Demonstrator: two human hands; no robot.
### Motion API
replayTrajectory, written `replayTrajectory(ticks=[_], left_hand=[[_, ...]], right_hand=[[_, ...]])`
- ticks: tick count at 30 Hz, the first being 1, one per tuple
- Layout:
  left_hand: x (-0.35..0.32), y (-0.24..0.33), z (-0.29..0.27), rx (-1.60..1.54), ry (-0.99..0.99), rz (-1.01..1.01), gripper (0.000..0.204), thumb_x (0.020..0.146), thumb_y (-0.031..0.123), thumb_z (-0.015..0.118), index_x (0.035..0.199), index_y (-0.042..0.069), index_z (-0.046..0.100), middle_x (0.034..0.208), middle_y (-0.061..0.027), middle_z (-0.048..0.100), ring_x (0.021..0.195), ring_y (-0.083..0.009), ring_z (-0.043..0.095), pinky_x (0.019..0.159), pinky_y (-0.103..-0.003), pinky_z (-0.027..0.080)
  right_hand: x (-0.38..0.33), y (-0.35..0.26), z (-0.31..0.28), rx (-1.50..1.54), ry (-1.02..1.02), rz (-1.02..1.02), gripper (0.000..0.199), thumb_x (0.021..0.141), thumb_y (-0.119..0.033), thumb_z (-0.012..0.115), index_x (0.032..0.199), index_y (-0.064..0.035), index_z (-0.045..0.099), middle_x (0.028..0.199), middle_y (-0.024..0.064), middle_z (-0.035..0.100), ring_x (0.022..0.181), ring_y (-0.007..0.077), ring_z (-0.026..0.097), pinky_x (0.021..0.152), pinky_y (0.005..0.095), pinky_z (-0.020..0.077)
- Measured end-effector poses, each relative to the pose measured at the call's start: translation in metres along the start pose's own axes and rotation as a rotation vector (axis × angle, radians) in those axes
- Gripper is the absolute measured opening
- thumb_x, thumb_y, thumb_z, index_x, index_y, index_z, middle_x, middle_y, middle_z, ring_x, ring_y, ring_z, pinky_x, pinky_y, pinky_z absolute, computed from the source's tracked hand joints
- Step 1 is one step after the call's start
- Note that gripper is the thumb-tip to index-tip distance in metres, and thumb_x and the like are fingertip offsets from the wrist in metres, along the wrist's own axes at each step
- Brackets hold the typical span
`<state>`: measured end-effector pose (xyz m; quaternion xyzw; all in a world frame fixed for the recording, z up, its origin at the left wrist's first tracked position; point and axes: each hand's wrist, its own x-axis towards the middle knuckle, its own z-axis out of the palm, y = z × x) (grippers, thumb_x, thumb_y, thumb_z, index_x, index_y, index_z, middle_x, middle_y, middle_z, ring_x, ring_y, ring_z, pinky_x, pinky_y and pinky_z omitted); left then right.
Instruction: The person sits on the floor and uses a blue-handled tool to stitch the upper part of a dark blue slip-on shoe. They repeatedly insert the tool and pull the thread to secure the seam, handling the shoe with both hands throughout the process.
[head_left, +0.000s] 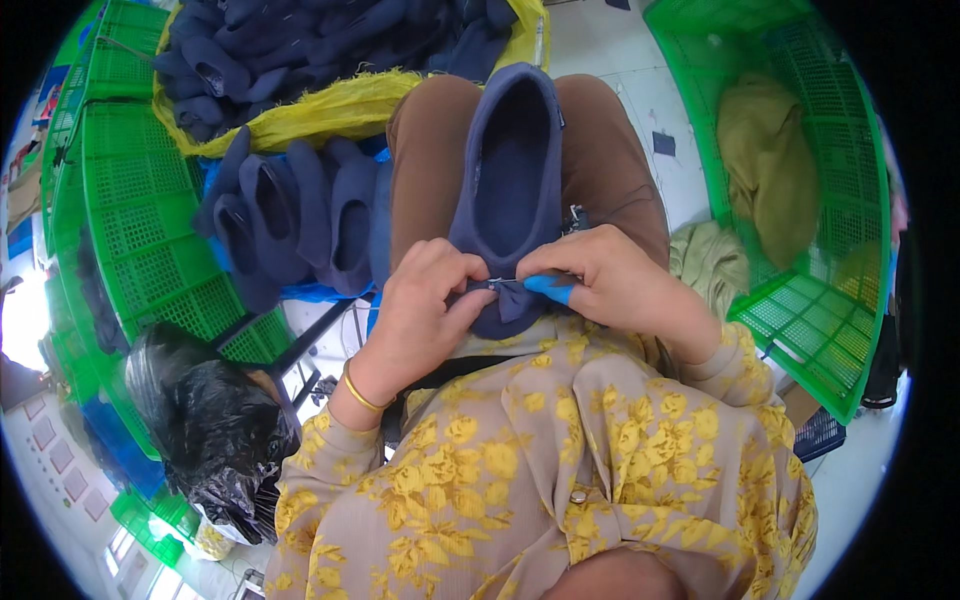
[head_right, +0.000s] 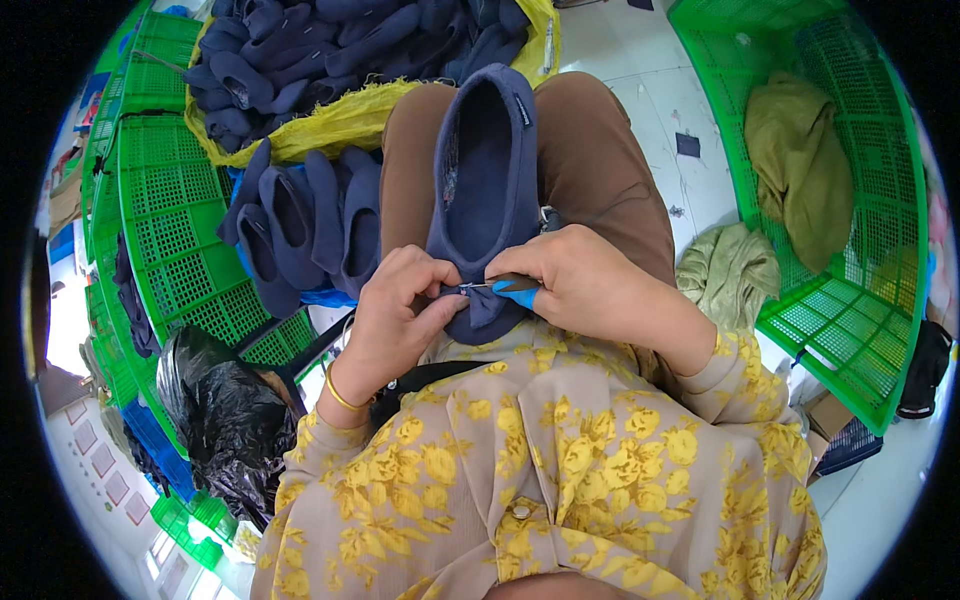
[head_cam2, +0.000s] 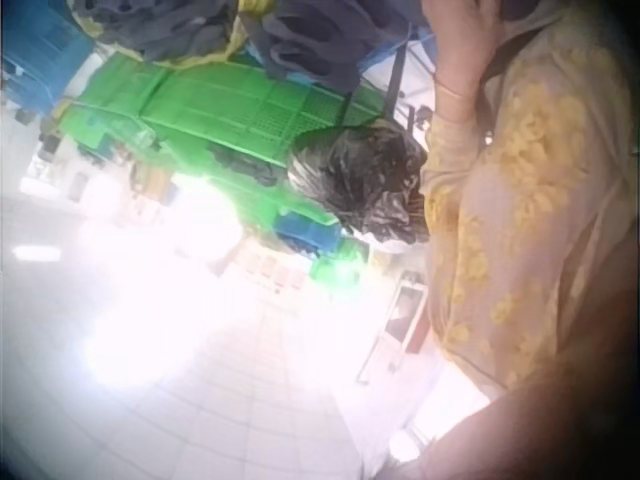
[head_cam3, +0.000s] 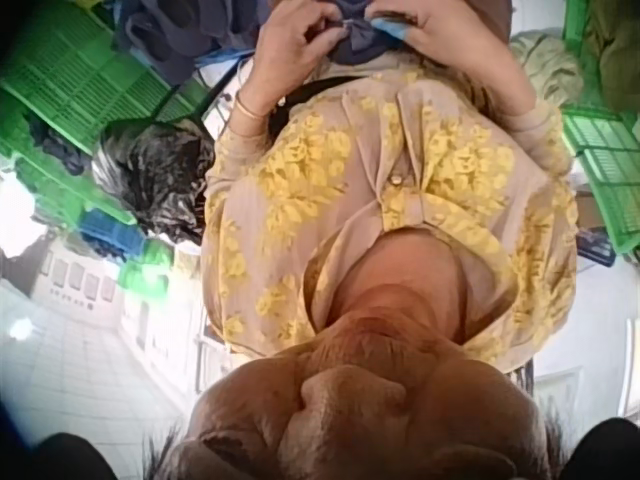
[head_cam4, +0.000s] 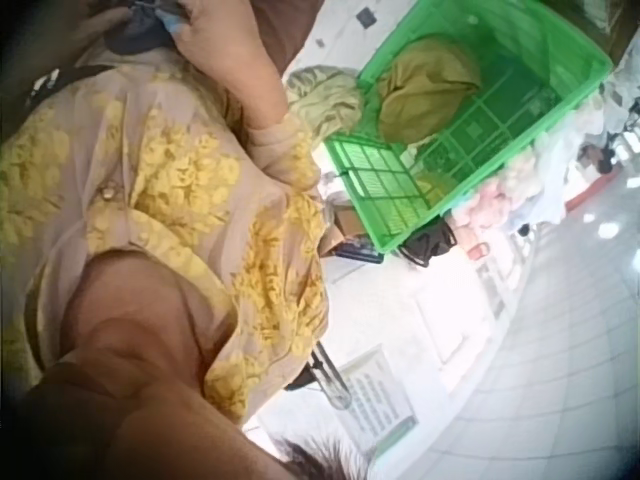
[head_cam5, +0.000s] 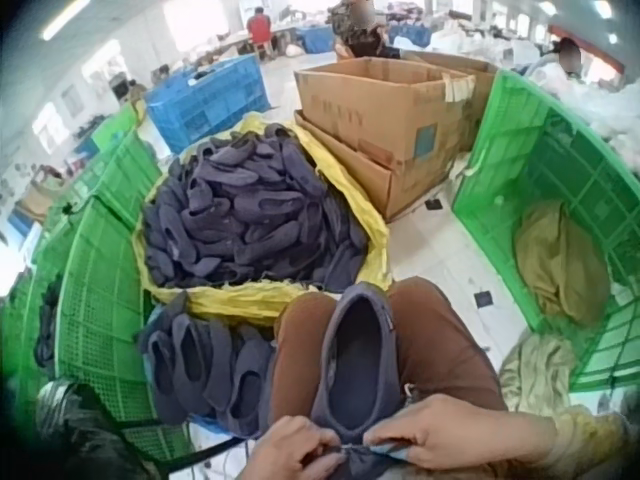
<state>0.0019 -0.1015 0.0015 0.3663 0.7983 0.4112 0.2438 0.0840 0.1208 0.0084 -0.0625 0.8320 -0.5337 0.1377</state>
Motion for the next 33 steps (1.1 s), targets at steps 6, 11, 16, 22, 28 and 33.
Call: replayTrajectory(ticks=[6, 11, 16, 22, 28, 33], left_hand=[[-0.002, -0.002, 0.003, -0.061, 0.006, 0.017, 0.017, 0.073, 0.001, 0.074, 0.085, 0.005, 0.064, 0.075, -0.0056, 0.051, 0.072, -0.0231, 0.050, 0.064, -0.034, 0.040], [-0.001, -0.004, 0.003, -0.060, 0.011, 0.030, 0.017, 0.072, 0.001, 0.075, 0.086, 0.005, 0.064, 0.075, -0.0048, 0.051, 0.072, -0.0217, 0.049, 0.064, -0.032, 0.039], [-0.001, -0.006, 0.003, -0.078, 0.017, 0.040, 0.017, 0.073, 0.000, 0.074, 0.086, 0.005, 0.065, 0.075, -0.0046, 0.051, 0.072, -0.0209, 0.049, 0.065, -0.031, 0.040], [0.000, -0.013, 0.004, -0.133, -0.009, 0.037, 0.015, 0.075, 0.002, 0.074, 0.088, 0.005, 0.066, 0.076, -0.0033, 0.052, 0.073, -0.0181, 0.049, 0.066, -0.029, 0.040], [-0.001, -0.010, 0.007, -0.144, -0.013, 0.041, 0.015, 0.075, 0.002, 0.074, 0.087, 0.005, 0.066, 0.078, -0.0025, 0.053, 0.073, -0.0173, 0.049, 0.067, -0.028, 0.040], [0.000, -0.010, 0.008, -0.148, -0.013, 0.030, 0.015, 0.075, 0.002, 0.074, 0.087, 0.005, 0.066, 0.078, -0.0024, 0.053, 0.073, -0.0169, 0.049, 0.067, -0.028, 0.040]], right_hand=[[0.000, -0.010, -0.010, 0.005, -0.092, 0.033, 0.034, 0.070, 0.004, 0.058, 0.101, -0.0031, 0.069, 0.085, 0.0183, 0.068, 0.079, 0.0343, 0.066, 0.072, 0.0399, 0.0520], [0.004, -0.013, -0.012, -0.082, -0.145, 0.025, 0.033, 0.070, 0.002, 0.060, 0.102, -0.0035, 0.070, 0.083, 0.0191, 0.068, 0.078, 0.0347, 0.066, 0.073, 0.0414, 0.0523], [0.008, -0.010, -0.008, -0.084, -0.147, 0.023, 0.034, 0.071, 0.002, 0.060, 0.103, -0.0059, 0.070, 0.084, 0.0176, 0.068, 0.080, 0.0349, 0.066, 0.074, 0.0427, 0.0517], [0.007, 0.006, -0.006, -0.023, -0.119, -0.010, 0.036, 0.073, 0.004, 0.058, 0.105, -0.0072, 0.069, 0.087, 0.0167, 0.069, 0.083, 0.0347, 0.066, 0.075, 0.0432, 0.0514], [0.004, 0.005, -0.010, -0.040, -0.151, -0.034, 0.036, 0.074, 0.005, 0.057, 0.106, -0.0077, 0.069, 0.087, 0.0167, 0.069, 0.084, 0.0344, 0.066, 0.074, 0.0433, 0.0514], [0.003, 0.005, -0.005, -0.032, -0.125, -0.020, 0.037, 0.074, 0.006, 0.056, 0.106, -0.0080, 0.068, 0.086, 0.0172, 0.069, 0.083, 0.0347, 0.067, 0.073, 0.0429, 0.0518]])
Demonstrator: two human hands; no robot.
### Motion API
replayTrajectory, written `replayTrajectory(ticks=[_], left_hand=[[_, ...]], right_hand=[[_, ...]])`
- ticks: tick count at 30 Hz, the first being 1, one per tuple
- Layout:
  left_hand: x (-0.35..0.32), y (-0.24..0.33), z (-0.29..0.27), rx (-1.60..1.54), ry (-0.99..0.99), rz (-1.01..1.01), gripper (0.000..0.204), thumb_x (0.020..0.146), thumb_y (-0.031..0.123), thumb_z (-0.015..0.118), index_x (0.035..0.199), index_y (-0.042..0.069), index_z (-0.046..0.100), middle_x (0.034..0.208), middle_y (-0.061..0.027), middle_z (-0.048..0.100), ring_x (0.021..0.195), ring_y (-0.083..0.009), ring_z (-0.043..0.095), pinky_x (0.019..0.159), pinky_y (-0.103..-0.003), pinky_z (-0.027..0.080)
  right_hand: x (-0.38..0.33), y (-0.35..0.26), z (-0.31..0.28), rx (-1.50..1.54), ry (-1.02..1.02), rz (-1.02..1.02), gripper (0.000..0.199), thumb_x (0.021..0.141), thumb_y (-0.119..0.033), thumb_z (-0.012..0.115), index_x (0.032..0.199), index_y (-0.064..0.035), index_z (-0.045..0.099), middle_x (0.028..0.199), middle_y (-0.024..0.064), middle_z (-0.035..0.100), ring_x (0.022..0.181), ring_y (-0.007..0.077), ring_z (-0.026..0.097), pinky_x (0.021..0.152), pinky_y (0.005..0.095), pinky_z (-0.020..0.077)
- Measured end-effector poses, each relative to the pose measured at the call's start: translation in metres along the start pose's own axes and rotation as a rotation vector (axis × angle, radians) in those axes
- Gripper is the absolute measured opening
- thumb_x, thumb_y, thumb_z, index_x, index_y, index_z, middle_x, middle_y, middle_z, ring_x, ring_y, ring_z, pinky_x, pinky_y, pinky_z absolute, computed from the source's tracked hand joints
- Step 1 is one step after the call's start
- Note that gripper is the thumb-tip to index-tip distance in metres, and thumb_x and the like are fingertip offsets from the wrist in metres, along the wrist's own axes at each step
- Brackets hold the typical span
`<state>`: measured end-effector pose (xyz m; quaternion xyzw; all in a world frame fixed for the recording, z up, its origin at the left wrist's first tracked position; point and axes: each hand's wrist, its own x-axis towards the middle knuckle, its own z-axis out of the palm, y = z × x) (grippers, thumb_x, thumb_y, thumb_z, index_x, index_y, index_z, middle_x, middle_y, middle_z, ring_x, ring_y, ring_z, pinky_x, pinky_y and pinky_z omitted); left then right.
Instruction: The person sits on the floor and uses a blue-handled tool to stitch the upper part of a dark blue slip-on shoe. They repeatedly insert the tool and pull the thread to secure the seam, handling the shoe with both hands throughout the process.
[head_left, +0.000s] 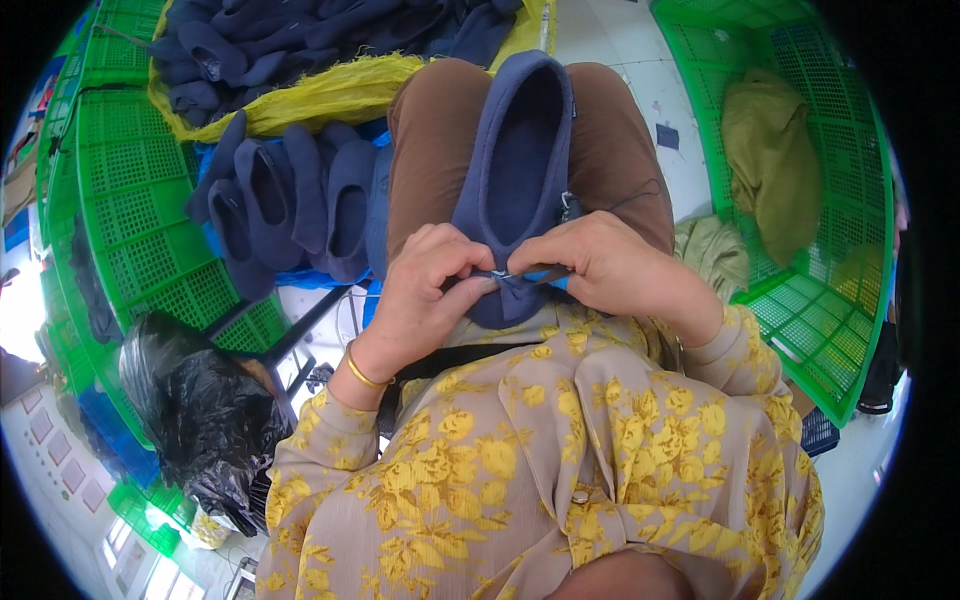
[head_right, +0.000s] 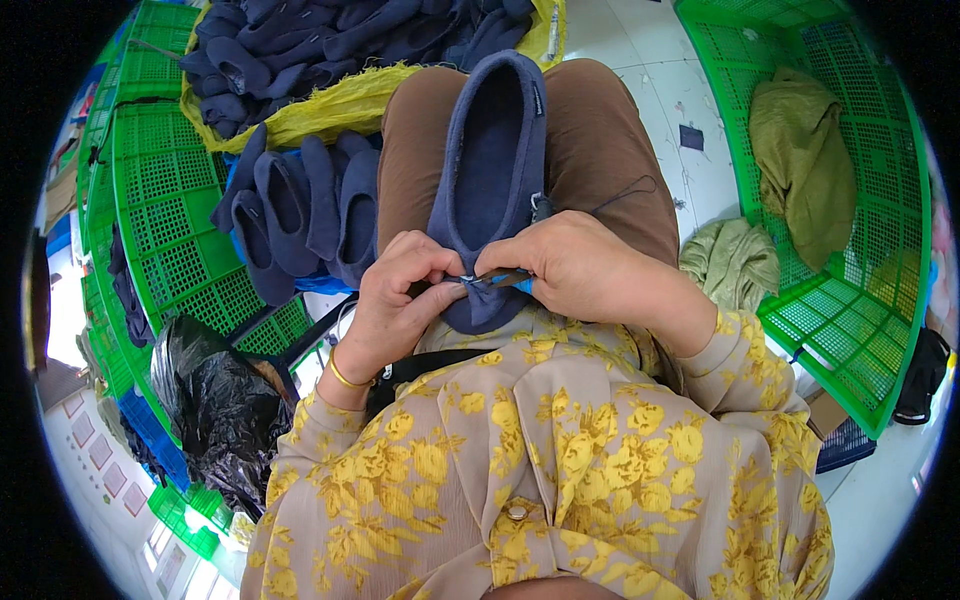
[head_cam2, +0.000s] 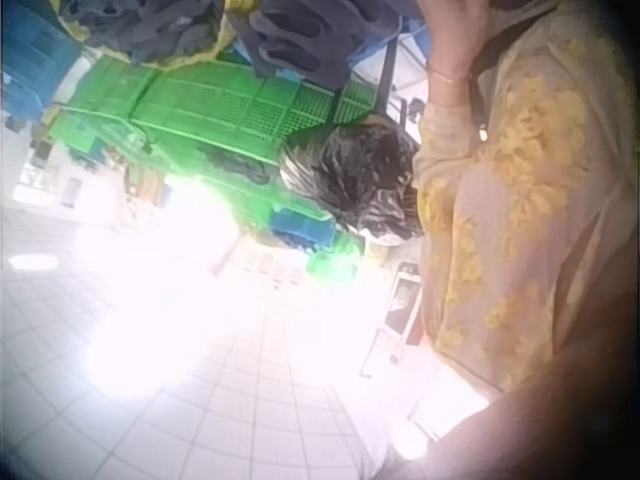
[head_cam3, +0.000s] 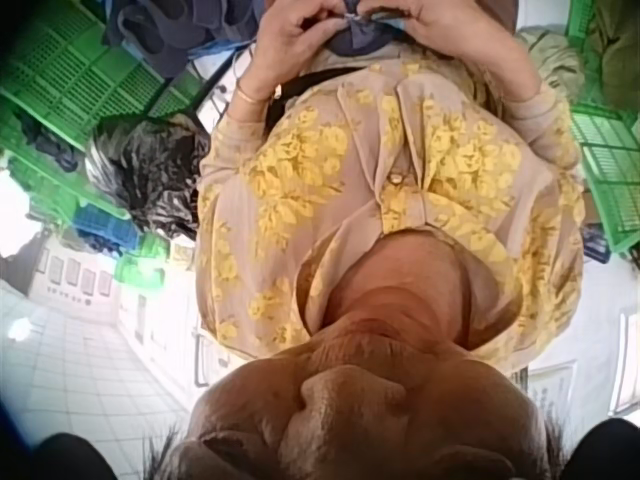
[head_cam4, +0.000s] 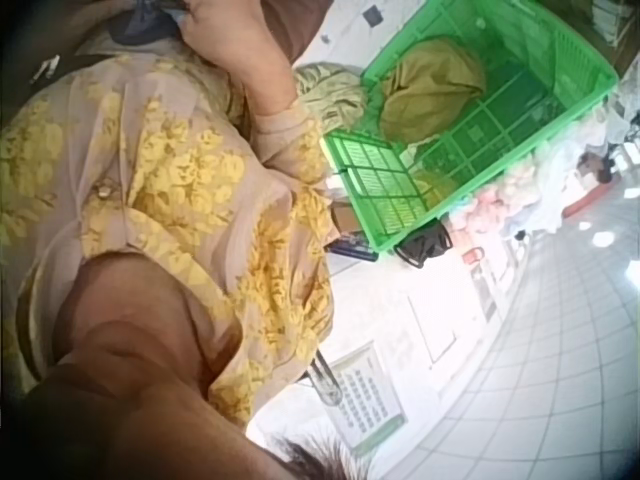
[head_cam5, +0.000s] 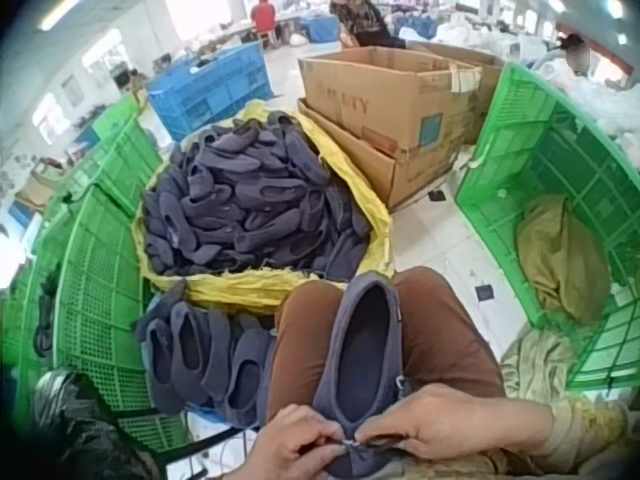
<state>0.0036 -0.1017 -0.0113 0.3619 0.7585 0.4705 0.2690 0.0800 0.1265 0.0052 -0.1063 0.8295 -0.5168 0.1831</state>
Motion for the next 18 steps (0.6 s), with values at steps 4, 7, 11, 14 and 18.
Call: replayTrajectory(ticks=[4, 7, 11, 14, 18], left_hand=[[-0.0002, 0.0017, 0.0018, -0.010, 0.001, -0.008, 0.014, 0.075, 0.002, 0.074, 0.086, 0.005, 0.065, 0.078, -0.0023, 0.053, 0.073, -0.0171, 0.049, 0.067, -0.028, 0.040], [0.0012, 0.0026, 0.0020, -0.009, 0.001, -0.009, 0.014, 0.075, 0.002, 0.074, 0.086, 0.004, 0.065, 0.077, -0.0023, 0.052, 0.073, -0.0172, 0.049, 0.068, -0.028, 0.040], [0.0031, 0.0019, 0.0007, -0.003, -0.006, 0.005, 0.014, 0.075, 0.002, 0.074, 0.086, 0.005, 0.066, 0.077, -0.0023, 0.052, 0.073, -0.0172, 0.049, 0.068, -0.028, 0.040], [0.0033, 0.0017, 0.0011, -0.006, -0.005, 0.000, 0.014, 0.075, 0.002, 0.074, 0.086, 0.005, 0.066, 0.076, -0.0022, 0.052, 0.073, -0.0172, 0.049, 0.068, -0.028, 0.040], [0.0041, 0.0006, 0.0013, -0.014, -0.008, 0.001, 0.014, 0.075, 0.003, 0.074, 0.085, 0.005, 0.066, 0.076, -0.0021, 0.052, 0.073, -0.0171, 0.049, 0.068, -0.028, 0.040]], right_hand=[[-0.0016, 0.0004, 0.0001, 0.009, 0.004, -0.007, 0.037, 0.074, 0.006, 0.056, 0.106, -0.0077, 0.069, 0.086, 0.0172, 0.069, 0.082, 0.0350, 0.067, 0.073, 0.0428, 0.0520], [-0.0033, 0.0025, -0.0030, 0.007, 0.002, -0.021, 0.037, 0.073, 0.006, 0.055, 0.105, -0.0076, 0.069, 0.085, 0.0173, 0.069, 0.082, 0.0352, 0.067, 0.074, 0.0428, 0.0521], [-0.0021, -0.0002, -0.0070, -0.011, -0.011, -0.022, 0.035, 0.074, 0.005, 0.056, 0.103, -0.0079, 0.071, 0.082, 0.0171, 0.069, 0.080, 0.0350, 0.067, 0.073, 0.0429, 0.0519], [0.0011, -0.0010, -0.0057, -0.055, -0.038, -0.004, 0.033, 0.075, 0.003, 0.057, 0.102, -0.0085, 0.070, 0.080, 0.0168, 0.069, 0.079, 0.0343, 0.067, 0.071, 0.0432, 0.0514], [0.0022, 0.0009, 0.0001, -0.020, 0.005, -0.022, 0.030, 0.076, 0.003, 0.057, 0.101, -0.0087, 0.068, 0.079, 0.0162, 0.068, 0.077, 0.0343, 0.066, 0.068, 0.0431, 0.0509]])
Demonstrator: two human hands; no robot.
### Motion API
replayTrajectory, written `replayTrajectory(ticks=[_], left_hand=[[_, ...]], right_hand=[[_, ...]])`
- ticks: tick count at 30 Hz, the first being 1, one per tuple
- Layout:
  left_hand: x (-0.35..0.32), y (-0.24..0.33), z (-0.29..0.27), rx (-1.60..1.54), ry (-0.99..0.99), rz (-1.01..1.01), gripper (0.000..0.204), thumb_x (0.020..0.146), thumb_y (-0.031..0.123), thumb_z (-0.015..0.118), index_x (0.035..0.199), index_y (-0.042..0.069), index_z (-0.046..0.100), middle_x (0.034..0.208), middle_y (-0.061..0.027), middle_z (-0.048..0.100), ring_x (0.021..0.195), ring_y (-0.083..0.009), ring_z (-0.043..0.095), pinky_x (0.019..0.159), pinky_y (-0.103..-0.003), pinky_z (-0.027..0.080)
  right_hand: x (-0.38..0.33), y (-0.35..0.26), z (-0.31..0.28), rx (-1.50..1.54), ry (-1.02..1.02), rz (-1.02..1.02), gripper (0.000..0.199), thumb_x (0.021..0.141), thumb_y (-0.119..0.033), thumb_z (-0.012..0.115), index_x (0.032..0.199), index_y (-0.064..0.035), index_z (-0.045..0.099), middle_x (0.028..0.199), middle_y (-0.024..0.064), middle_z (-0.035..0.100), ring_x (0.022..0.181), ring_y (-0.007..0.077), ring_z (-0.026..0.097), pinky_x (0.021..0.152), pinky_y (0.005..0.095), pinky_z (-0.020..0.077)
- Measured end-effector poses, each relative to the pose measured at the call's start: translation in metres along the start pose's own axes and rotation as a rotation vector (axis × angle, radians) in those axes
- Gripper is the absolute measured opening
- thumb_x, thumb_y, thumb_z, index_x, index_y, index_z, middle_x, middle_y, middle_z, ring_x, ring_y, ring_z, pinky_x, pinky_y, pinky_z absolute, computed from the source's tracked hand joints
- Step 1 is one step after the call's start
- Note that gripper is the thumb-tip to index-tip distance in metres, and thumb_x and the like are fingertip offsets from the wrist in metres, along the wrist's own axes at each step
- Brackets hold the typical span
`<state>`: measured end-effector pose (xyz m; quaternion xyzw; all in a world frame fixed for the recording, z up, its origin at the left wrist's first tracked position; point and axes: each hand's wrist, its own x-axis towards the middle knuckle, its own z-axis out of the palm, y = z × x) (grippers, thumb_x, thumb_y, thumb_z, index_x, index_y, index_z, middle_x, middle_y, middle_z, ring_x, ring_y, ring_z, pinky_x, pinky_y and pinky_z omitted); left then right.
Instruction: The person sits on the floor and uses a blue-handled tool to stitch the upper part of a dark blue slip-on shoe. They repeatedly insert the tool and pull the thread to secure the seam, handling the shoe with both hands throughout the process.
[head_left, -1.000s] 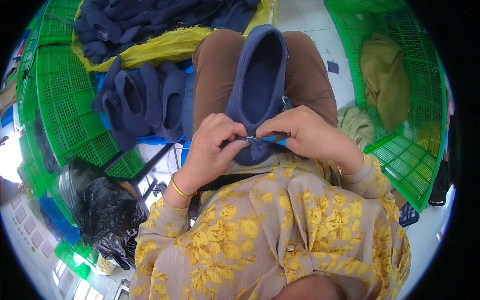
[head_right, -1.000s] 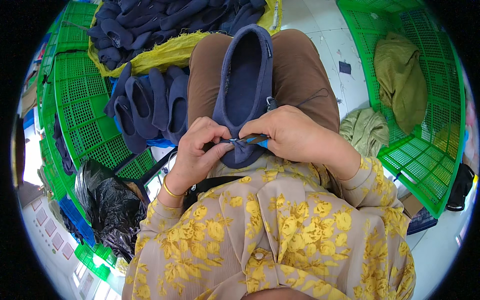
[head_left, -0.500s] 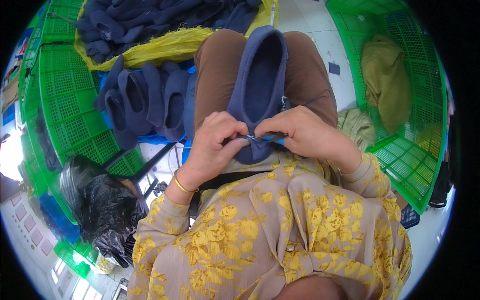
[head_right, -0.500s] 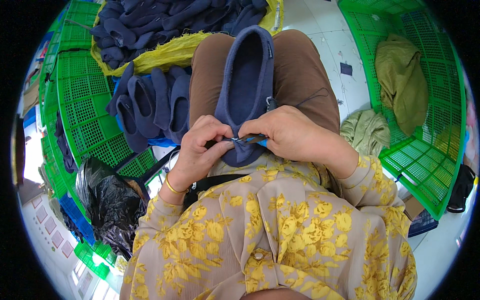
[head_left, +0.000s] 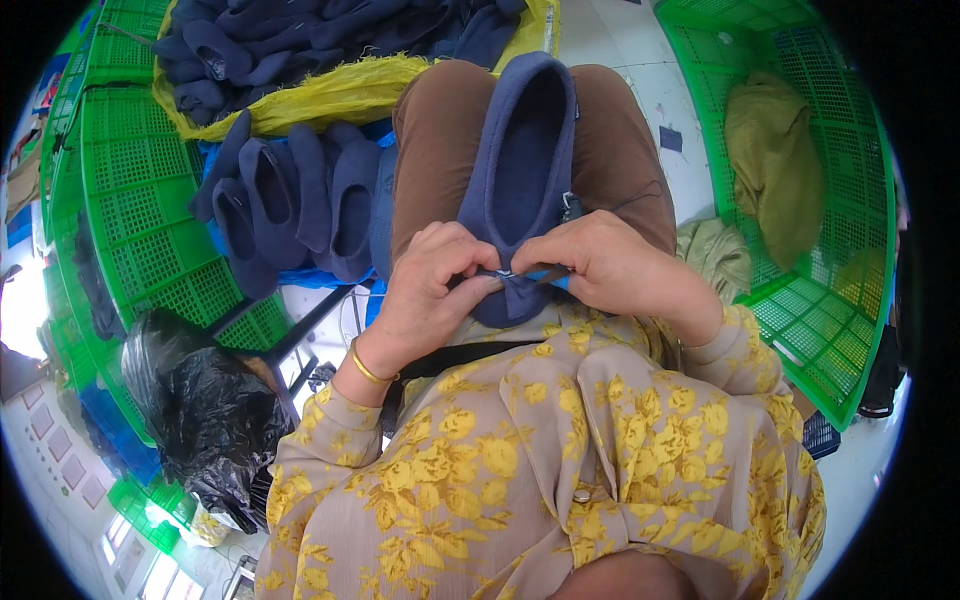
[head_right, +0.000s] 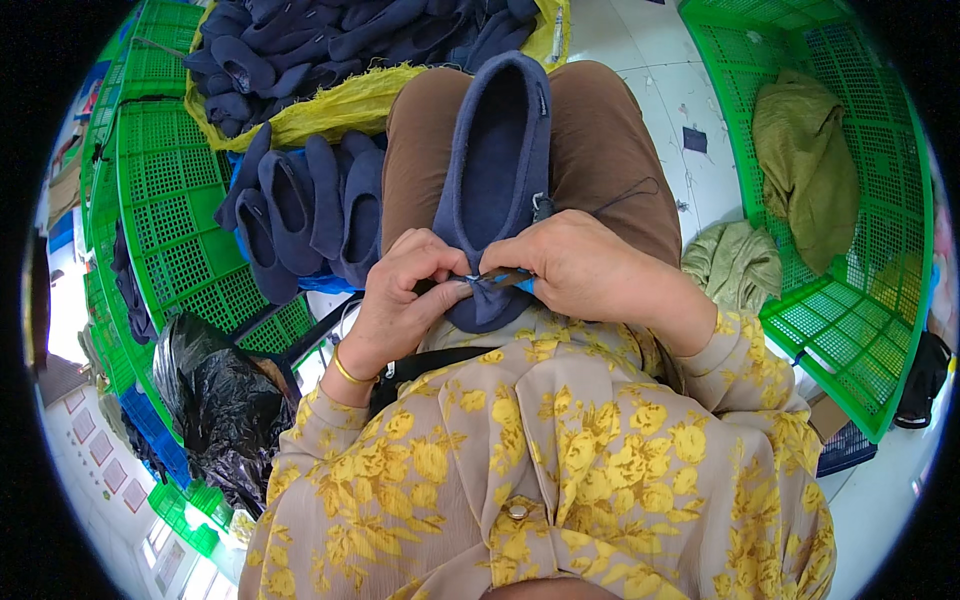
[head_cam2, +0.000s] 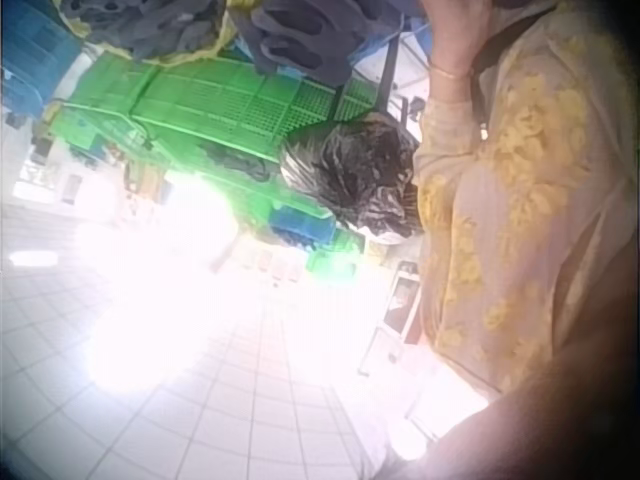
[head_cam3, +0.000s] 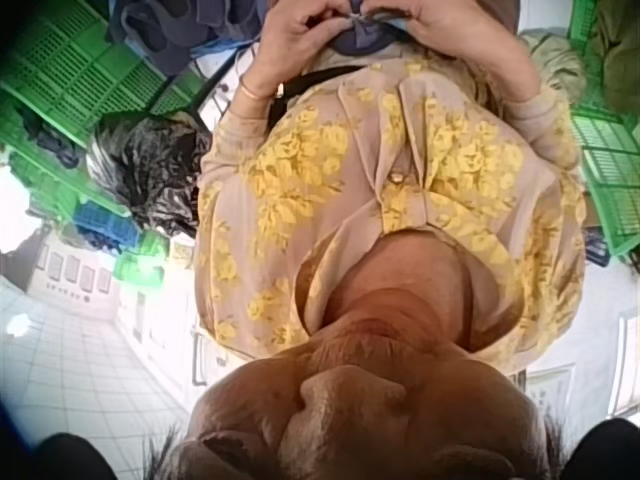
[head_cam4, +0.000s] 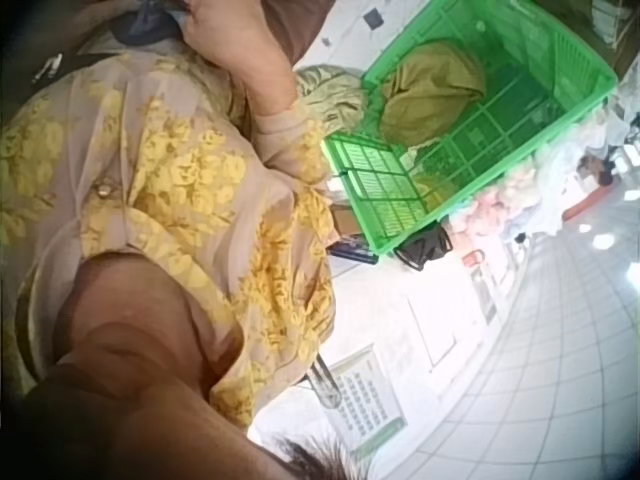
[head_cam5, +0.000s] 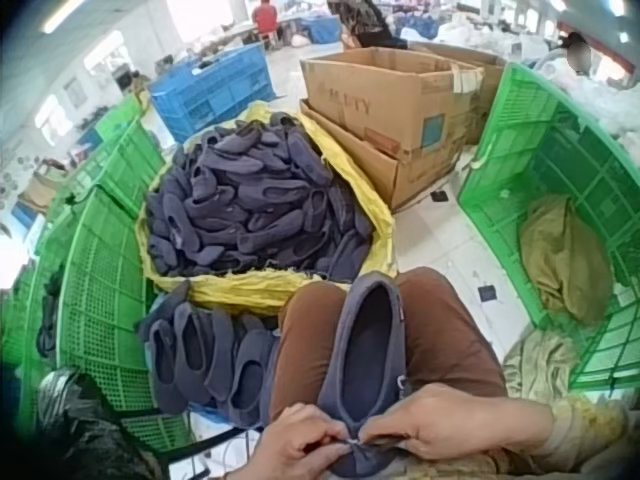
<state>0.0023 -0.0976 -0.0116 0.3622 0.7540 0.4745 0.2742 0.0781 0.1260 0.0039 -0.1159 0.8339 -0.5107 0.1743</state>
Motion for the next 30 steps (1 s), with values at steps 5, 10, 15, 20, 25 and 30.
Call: replayTrajectory(ticks=[5, 10, 15, 20, 25, 30], left_hand=[[0.000, -0.001, 0.002, -0.013, 0.013, -0.008, 0.014, 0.074, 0.003, 0.074, 0.085, 0.005, 0.065, 0.076, -0.0019, 0.050, 0.073, -0.0170, 0.048, 0.068, -0.028, 0.039], [-0.002, 0.002, 0.005, 0.000, 0.039, -0.001, 0.014, 0.074, 0.002, 0.073, 0.085, 0.004, 0.064, 0.075, -0.0021, 0.049, 0.073, -0.0168, 0.047, 0.067, -0.028, 0.038], [-0.002, 0.000, 0.009, 0.011, 0.052, 0.021, 0.016, 0.074, 0.003, 0.072, 0.086, 0.006, 0.064, 0.075, -0.0026, 0.048, 0.073, -0.0198, 0.047, 0.070, -0.031, 0.037], [0.001, 0.005, 0.012, 0.061, 0.048, 0.056, 0.016, 0.074, 0.003, 0.071, 0.088, 0.005, 0.063, 0.074, -0.0037, 0.047, 0.073, -0.0212, 0.046, 0.070, -0.032, 0.037], [0.001, 0.005, 0.014, 0.083, 0.030, 0.085, 0.016, 0.074, 0.005, 0.072, 0.087, 0.005, 0.062, 0.075, -0.0047, 0.048, 0.074, -0.0232, 0.046, 0.071, -0.034, 0.036], [0.004, 0.003, 0.013, 0.094, 0.000, 0.094, 0.017, 0.072, 0.001, 0.071, 0.086, 0.005, 0.062, 0.076, -0.0050, 0.049, 0.074, -0.0235, 0.047, 0.071, -0.033, 0.037]], right_hand=[[-0.002, 0.002, 0.006, -0.043, 0.033, -0.037, 0.028, 0.075, 0.005, 0.057, 0.101, -0.0061, 0.061, 0.081, 0.0181, 0.066, 0.078, 0.0372, 0.065, 0.067, 0.0443, 0.0503], [-0.006, -0.001, 0.008, -0.100, 0.022, 0.062, 0.027, 0.078, 0.007, 0.057, 0.101, -0.0053, 0.053, 0.085, 0.0154, 0.066, 0.082, 0.0359, 0.066, 0.068, 0.0419, 0.0508], [-0.005, -0.004, 0.011, -0.079, 0.001, 0.070, 0.028, 0.077, 0.007, 0.054, 0.102, -0.0033, 0.048, 0.082, 0.0209, 0.065, 0.080, 0.0419, 0.064, 0.069, 0.0489, 0.0490], [-0.008, -0.002, 0.018, 0.017, 0.079, 0.048, 0.026, 0.084, 0.003, 0.052, 0.108, -0.0047, 0.045, 0.086, 0.0234, 0.064, 0.084, 0.0434, 0.063, 0.070, 0.0508, 0.0481], [-0.005, -0.008, 0.017, 0.055, 0.035, 0.024, 0.029, 0.085, -0.002, 0.053, 0.113, -0.0080, 0.047, 0.088, 0.0209, 0.065, 0.085, 0.0429, 0.063, 0.070, 0.0521, 0.0473], [-0.004, -0.012, 0.011, -0.129, -0.078, 0.003, 0.031, 0.076, -0.001, 0.062, 0.106, -0.0083, 0.057, 0.094, 0.0150, 0.065, 0.086, 0.0370, 0.064, 0.070, 0.0424, 0.0506]])
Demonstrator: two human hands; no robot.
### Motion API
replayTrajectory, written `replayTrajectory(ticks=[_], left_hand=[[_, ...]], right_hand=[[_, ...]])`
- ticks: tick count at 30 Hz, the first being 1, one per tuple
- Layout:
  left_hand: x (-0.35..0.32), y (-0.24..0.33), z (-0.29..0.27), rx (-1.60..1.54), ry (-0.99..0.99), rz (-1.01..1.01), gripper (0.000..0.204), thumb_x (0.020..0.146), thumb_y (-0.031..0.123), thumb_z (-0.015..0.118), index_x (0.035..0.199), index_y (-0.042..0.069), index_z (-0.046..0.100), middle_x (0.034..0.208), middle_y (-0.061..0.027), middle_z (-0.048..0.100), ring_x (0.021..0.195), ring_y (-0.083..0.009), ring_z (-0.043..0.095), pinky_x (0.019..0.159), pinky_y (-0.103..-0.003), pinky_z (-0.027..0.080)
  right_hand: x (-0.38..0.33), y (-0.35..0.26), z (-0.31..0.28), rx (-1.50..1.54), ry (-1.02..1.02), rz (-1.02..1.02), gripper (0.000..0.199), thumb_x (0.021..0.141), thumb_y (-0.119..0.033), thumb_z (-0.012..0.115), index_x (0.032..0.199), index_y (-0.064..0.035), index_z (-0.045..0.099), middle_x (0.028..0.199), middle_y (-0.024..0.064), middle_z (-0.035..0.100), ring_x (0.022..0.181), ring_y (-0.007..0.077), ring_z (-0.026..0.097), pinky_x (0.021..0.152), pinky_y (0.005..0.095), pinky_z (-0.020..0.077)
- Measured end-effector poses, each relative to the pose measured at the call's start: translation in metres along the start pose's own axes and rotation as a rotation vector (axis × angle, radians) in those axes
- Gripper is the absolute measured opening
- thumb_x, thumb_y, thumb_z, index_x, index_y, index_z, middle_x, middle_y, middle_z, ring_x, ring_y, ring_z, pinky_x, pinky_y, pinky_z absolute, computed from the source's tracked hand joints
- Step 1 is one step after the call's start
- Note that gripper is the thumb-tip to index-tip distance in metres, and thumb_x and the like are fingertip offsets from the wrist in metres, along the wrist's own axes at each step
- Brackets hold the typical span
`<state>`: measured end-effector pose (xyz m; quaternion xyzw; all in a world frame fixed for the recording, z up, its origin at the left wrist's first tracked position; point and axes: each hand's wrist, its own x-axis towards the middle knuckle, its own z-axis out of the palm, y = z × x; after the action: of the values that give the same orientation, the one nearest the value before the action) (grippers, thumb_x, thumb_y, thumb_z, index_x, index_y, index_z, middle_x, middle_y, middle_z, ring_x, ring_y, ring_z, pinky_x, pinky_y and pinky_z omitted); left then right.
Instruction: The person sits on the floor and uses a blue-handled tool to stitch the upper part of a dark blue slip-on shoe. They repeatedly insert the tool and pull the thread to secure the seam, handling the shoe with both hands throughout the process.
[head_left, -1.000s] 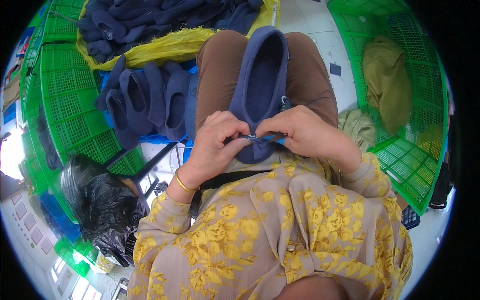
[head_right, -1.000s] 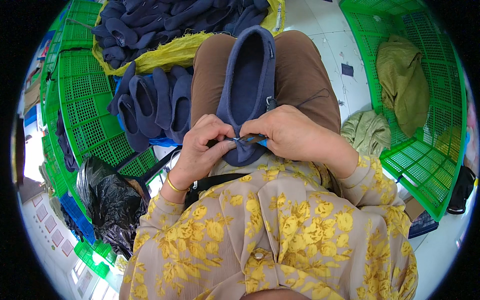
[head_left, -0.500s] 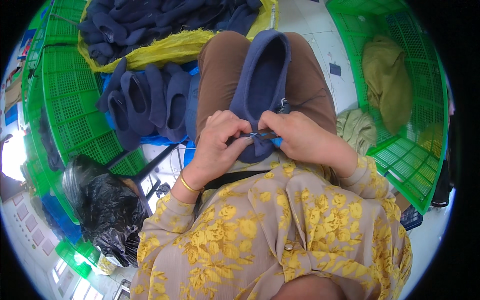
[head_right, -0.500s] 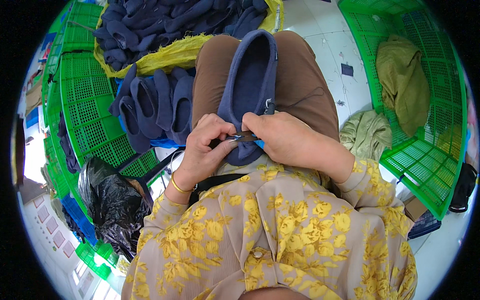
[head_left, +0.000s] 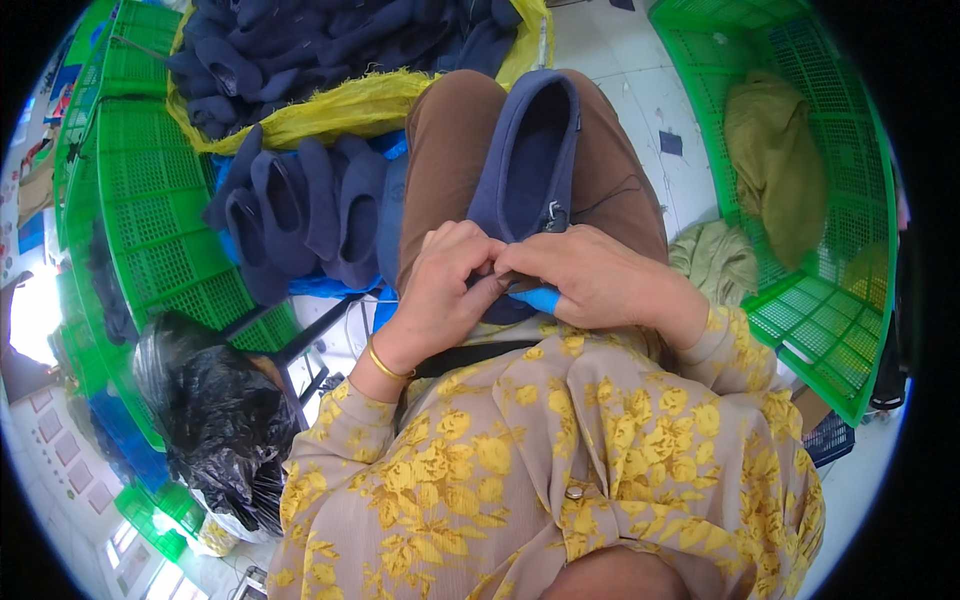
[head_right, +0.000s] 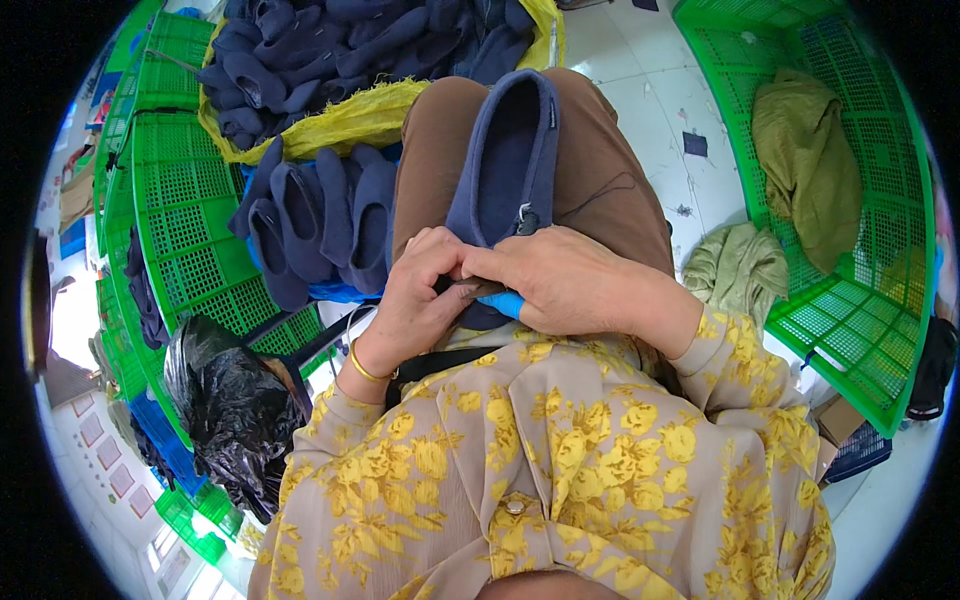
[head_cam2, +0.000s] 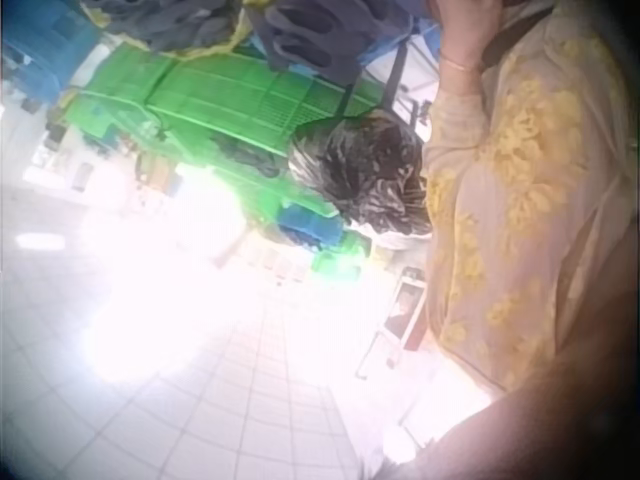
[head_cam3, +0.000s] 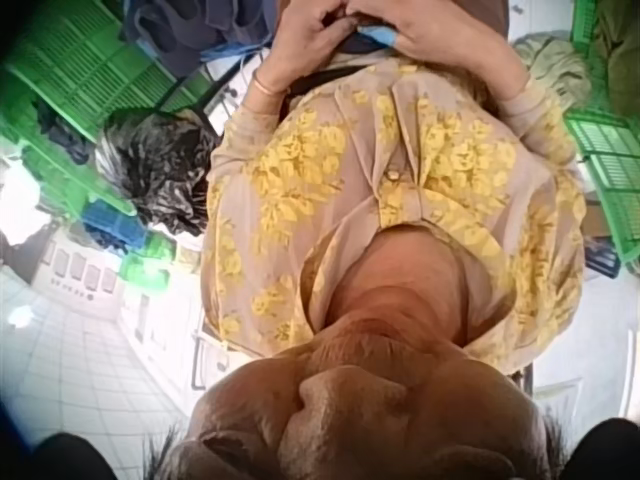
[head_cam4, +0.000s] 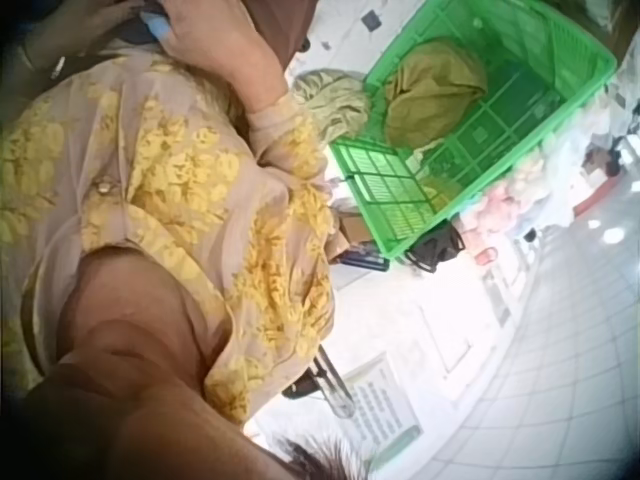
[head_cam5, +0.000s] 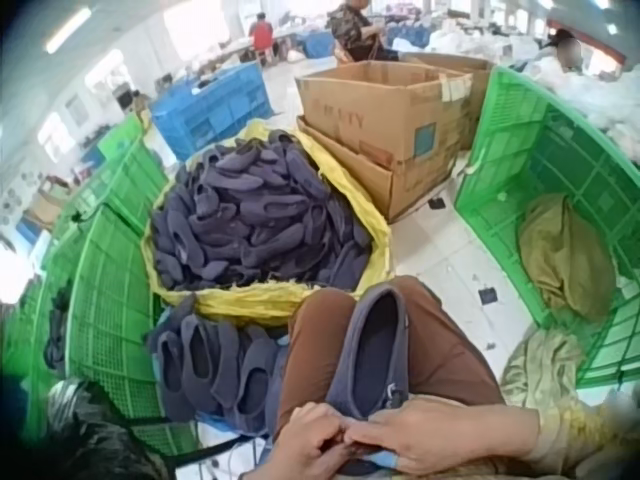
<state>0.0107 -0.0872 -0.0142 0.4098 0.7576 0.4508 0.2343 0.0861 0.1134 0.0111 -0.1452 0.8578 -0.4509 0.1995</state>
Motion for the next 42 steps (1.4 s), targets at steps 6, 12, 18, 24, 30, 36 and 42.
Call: replayTrajectory(ticks=[6, 12, 18, 24, 30, 36, 42], left_hand=[[0.002, 0.001, 0.001, -0.016, 0.018, -0.100, 0.013, 0.074, 0.004, 0.070, 0.085, 0.006, 0.063, 0.075, -0.0051, 0.051, 0.074, -0.0244, 0.048, 0.069, -0.035, 0.037], [0.002, 0.002, 0.005, 0.088, 0.030, -0.069, 0.013, 0.075, 0.009, 0.072, 0.084, 0.006, 0.064, 0.076, -0.0061, 0.053, 0.076, -0.0263, 0.051, 0.070, -0.037, 0.038], [-0.005, 0.018, 0.003, 0.120, 0.134, -0.016, 0.017, 0.073, 0.005, 0.074, 0.086, 0.005, 0.062, 0.089, -0.0090, 0.056, 0.087, -0.0298, 0.053, 0.076, -0.038, 0.041], [-0.011, 0.019, 0.001, 0.181, 0.182, 0.046, 0.020, 0.072, -0.001, 0.074, 0.089, 0.004, 0.065, 0.092, -0.0082, 0.060, 0.087, -0.0261, 0.056, 0.076, -0.033, 0.045], [-0.012, 0.013, 0.003, 0.169, 0.218, 0.092, 0.021, 0.071, -0.001, 0.075, 0.090, 0.005, 0.066, 0.089, -0.0079, 0.060, 0.084, -0.0278, 0.056, 0.070, -0.035, 0.046], [-0.013, 0.012, 0.004, 0.150, 0.222, 0.059, 0.021, 0.071, 0.000, 0.076, 0.089, 0.006, 0.068, 0.087, -0.0069, 0.061, 0.084, -0.0239, 0.058, 0.073, -0.032, 0.046], [-0.013, 0.013, 0.004, 0.149, 0.222, 0.059, 0.020, 0.072, 0.000, 0.075, 0.089, 0.005, 0.068, 0.087, -0.0067, 0.061, 0.083, -0.0238, 0.058, 0.073, -0.032, 0.046]], right_hand=[[-0.006, -0.010, 0.009, -0.387, 0.241, -0.046, 0.026, 0.078, -0.010, 0.064, 0.103, -0.0132, 0.060, 0.088, 0.0084, 0.060, 0.072, 0.0303, 0.063, 0.063, 0.0403, 0.0484], [-0.006, -0.019, 0.019, -0.108, 0.650, -0.326, 0.011, 0.084, -0.005, 0.061, 0.093, -0.0103, 0.061, 0.084, 0.0026, 0.057, 0.071, 0.0215, 0.060, 0.066, 0.0322, 0.0487], [-0.025, -0.022, -0.007, 0.698, 0.636, 0.147, 0.009, 0.095, -0.007, 0.058, 0.102, -0.0058, 0.054, 0.075, -0.0024, 0.056, 0.068, 0.0059, 0.053, 0.062, 0.0235, 0.0440], [-0.028, -0.012, 0.007, 0.311, 0.426, 0.314, 0.010, 0.090, -0.004, 0.061, 0.100, -0.0036, 0.064, 0.077, 0.0038, 0.064, 0.067, 0.0086, 0.057, 0.061, 0.0248, 0.0456], [-0.022, -0.011, 0.009, 0.209, 0.366, 0.255, 0.018, 0.083, 0.001, 0.063, 0.101, -0.0029, 0.067, 0.083, 0.0104, 0.068, 0.069, 0.0186, 0.063, 0.066, 0.0288, 0.0498], [-0.021, -0.013, 0.009, 0.200, 0.353, 0.287, 0.020, 0.080, 0.003, 0.063, 0.100, -0.0026, 0.067, 0.083, 0.0117, 0.068, 0.070, 0.0215, 0.065, 0.066, 0.0297, 0.0502], [-0.018, -0.012, 0.008, 0.147, 0.364, 0.250, 0.016, 0.079, -0.002, 0.062, 0.094, -0.0038, 0.067, 0.083, 0.0155, 0.067, 0.074, 0.0317, 0.065, 0.067, 0.0373, 0.0509]])
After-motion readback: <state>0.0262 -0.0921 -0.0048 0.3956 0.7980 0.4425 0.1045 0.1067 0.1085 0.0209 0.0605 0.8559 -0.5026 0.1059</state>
